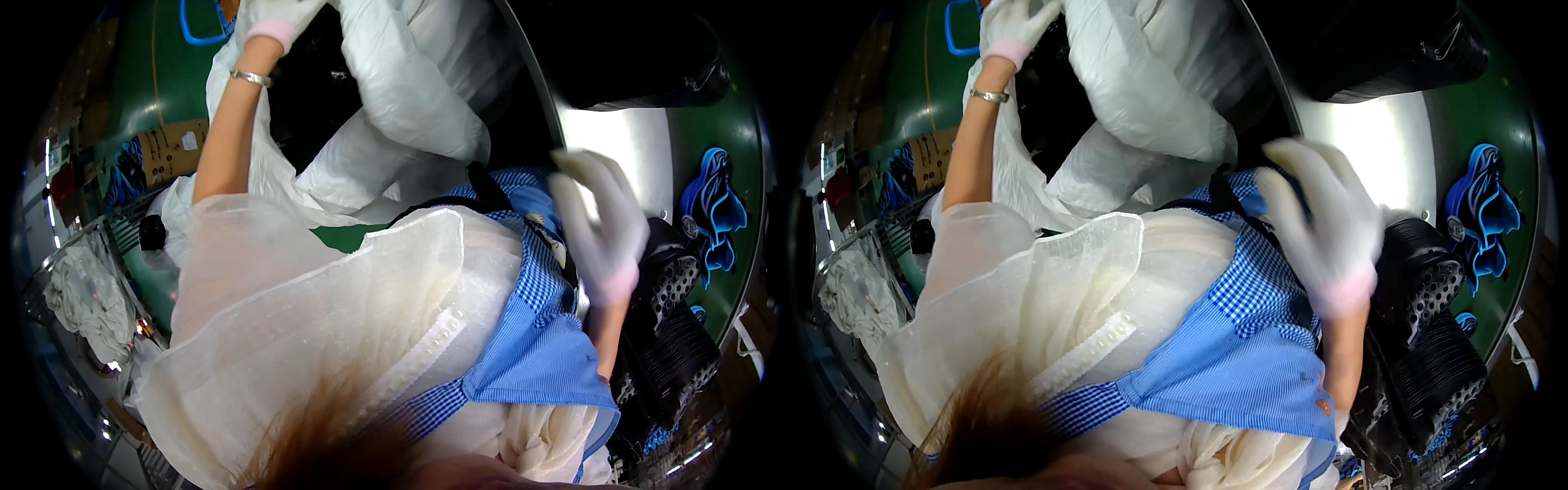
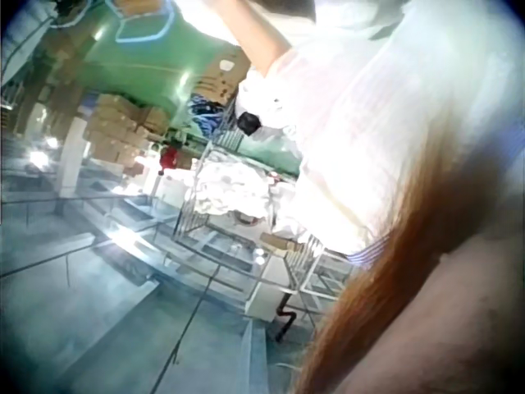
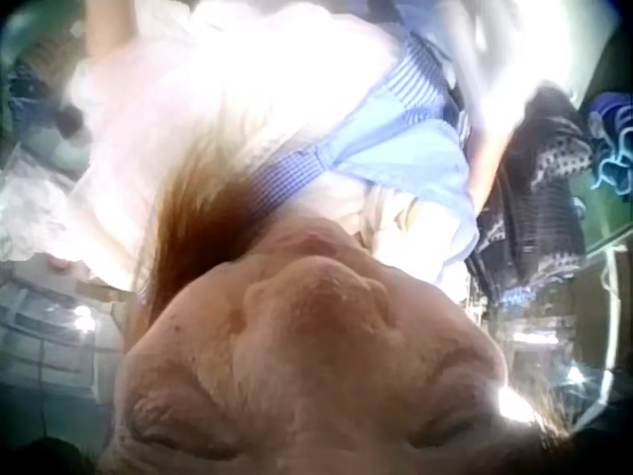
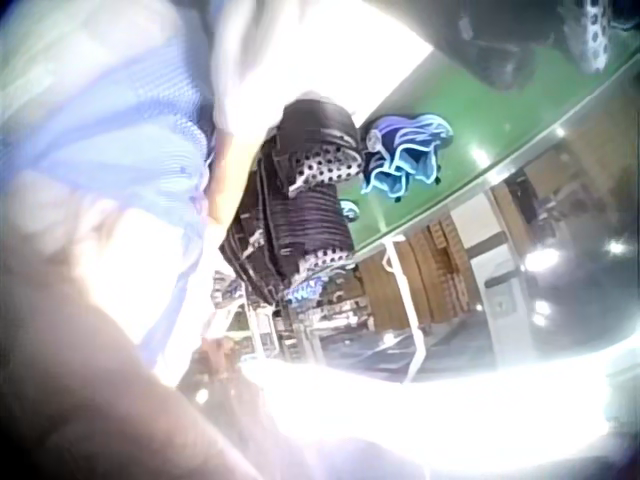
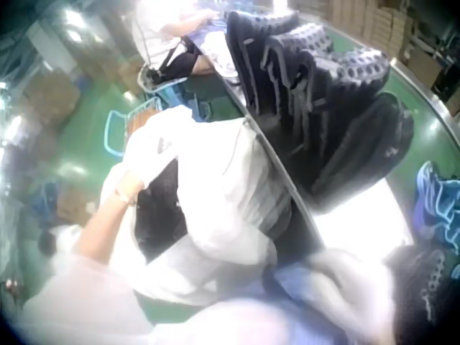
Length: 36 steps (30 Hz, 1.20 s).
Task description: The person, wearing white gloves, matches black shoe soles with blue and black shoe uppers by picking up a sole, aligning it with an upper on the production line, and then placing both into a white bag.
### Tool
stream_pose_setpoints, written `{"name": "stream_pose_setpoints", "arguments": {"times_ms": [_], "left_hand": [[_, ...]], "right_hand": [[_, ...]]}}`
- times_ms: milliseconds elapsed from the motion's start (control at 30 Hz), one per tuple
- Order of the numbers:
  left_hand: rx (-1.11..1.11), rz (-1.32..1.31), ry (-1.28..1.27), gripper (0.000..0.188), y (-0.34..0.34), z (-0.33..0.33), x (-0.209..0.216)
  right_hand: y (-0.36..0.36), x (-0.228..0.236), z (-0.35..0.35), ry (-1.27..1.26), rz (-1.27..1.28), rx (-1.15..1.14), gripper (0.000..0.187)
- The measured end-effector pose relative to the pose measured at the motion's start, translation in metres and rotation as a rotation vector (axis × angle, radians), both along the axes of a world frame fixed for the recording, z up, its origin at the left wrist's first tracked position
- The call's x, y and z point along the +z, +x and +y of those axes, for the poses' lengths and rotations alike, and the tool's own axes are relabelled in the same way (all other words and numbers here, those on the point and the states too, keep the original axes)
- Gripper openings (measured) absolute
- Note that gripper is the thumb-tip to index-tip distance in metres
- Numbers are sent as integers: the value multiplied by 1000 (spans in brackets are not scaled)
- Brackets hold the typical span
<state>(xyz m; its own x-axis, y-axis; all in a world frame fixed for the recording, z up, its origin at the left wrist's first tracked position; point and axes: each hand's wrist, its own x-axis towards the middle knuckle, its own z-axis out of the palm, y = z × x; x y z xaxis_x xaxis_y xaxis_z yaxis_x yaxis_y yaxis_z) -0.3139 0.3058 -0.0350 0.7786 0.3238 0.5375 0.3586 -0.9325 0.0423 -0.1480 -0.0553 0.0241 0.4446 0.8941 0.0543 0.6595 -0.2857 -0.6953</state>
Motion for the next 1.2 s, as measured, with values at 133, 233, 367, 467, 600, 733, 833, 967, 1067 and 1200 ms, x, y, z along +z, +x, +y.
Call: {"name": "stream_pose_setpoints", "arguments": {"times_ms": [133,233,367,467,600,733,833,967,1067,1200], "left_hand": [[354,348,21,56,-7,37,11],[104,203,199,53,-19,64,10],[47,199,-113,48,-11,73,15],[27,149,-183,46,-9,74,15],[62,253,-66,47,-28,71,12],[167,670,-344,46,-98,110,-28],[388,860,-996,47,-109,93,-80],[527,891,-1178,58,-165,87,-162],[626,898,-545,65,-156,81,-167],[950,1236,-449,64,-169,87,-167]], "right_hand": [[-3,-79,40,-283,186,236,43],[-12,-124,50,-356,-22,365,49],[-24,-139,68,-450,37,521,49],[-27,-144,78,-383,30,544,45],[-18,-155,73,-308,123,451,43],[-23,-142,66,-233,419,350,44],[-21,-144,61,-174,395,287,44],[-22,-139,58,-123,340,288,43],[-17,-144,57,-145,324,222,43],[-18,-142,54,-208,378,193,43]]}}
